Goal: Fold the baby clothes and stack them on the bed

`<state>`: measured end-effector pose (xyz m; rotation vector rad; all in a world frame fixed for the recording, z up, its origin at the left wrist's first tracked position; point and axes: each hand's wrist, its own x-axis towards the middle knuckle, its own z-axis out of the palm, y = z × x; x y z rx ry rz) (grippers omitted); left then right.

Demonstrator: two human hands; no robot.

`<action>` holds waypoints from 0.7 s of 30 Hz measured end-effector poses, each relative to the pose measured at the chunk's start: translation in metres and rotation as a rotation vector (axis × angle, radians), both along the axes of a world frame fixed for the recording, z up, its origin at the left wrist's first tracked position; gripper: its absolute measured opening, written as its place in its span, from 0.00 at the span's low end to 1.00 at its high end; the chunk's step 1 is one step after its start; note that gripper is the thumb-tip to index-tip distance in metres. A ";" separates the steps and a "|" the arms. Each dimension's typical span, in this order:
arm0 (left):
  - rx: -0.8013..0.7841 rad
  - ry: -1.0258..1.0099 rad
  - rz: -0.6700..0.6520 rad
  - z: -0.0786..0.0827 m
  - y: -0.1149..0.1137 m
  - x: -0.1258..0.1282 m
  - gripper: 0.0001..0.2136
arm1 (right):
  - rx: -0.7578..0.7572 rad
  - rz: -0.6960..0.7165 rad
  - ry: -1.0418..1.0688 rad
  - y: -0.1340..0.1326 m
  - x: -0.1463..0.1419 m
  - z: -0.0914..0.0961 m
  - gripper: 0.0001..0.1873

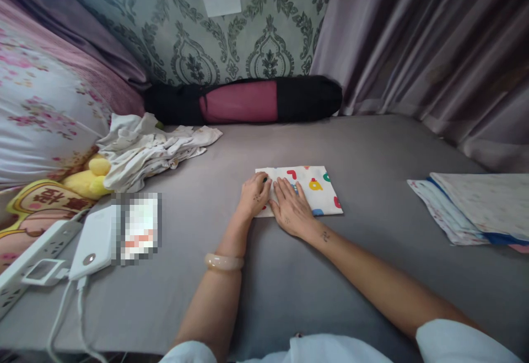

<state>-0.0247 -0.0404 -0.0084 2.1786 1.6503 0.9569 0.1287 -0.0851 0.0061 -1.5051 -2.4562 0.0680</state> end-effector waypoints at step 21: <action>0.008 0.034 0.181 -0.012 0.000 -0.006 0.14 | 0.073 -0.265 0.076 0.037 0.053 -0.007 0.26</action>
